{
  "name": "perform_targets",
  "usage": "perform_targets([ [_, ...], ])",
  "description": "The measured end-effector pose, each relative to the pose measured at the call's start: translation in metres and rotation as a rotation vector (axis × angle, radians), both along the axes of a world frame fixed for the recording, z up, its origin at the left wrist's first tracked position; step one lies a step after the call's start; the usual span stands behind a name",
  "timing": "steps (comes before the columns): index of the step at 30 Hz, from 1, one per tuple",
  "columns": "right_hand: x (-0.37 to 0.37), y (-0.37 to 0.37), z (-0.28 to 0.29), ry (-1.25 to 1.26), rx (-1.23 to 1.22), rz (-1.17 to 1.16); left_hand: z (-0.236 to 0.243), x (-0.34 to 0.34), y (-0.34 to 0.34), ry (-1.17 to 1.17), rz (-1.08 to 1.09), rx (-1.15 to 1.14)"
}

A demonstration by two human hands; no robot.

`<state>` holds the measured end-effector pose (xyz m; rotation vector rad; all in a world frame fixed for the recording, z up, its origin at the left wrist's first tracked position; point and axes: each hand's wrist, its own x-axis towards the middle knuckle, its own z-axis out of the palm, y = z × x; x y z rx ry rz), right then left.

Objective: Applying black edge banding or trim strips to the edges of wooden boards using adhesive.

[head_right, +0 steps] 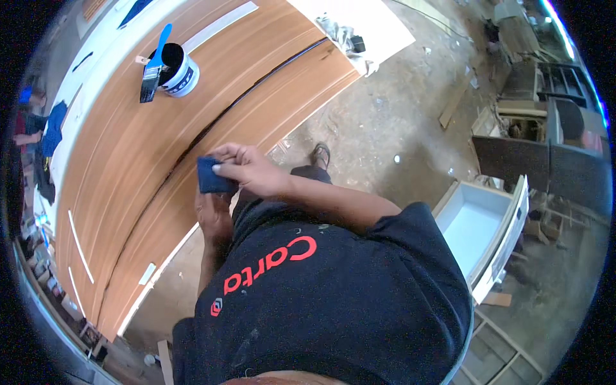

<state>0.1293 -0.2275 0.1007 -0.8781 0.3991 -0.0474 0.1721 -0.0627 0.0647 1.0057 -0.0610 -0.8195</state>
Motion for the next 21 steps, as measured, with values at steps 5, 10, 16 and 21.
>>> perform_targets([
  [5,-0.060,-0.084,-0.007,0.084,-0.254,-0.146,0.026,-0.038,-0.111,-0.024,-0.083,0.019],
  [10,-0.104,-0.168,0.016,0.057,-0.495,-0.178,0.018,-0.077,-0.193,0.192,0.033,-0.165],
  [16,-0.135,-0.250,0.013,0.007,-0.463,-0.129,0.027,-0.096,-0.243,0.133,0.040,-0.150],
  [21,-0.135,-0.284,0.008,0.004,-0.156,-0.139,0.040,-0.091,-0.262,0.010,0.125,-0.030],
])
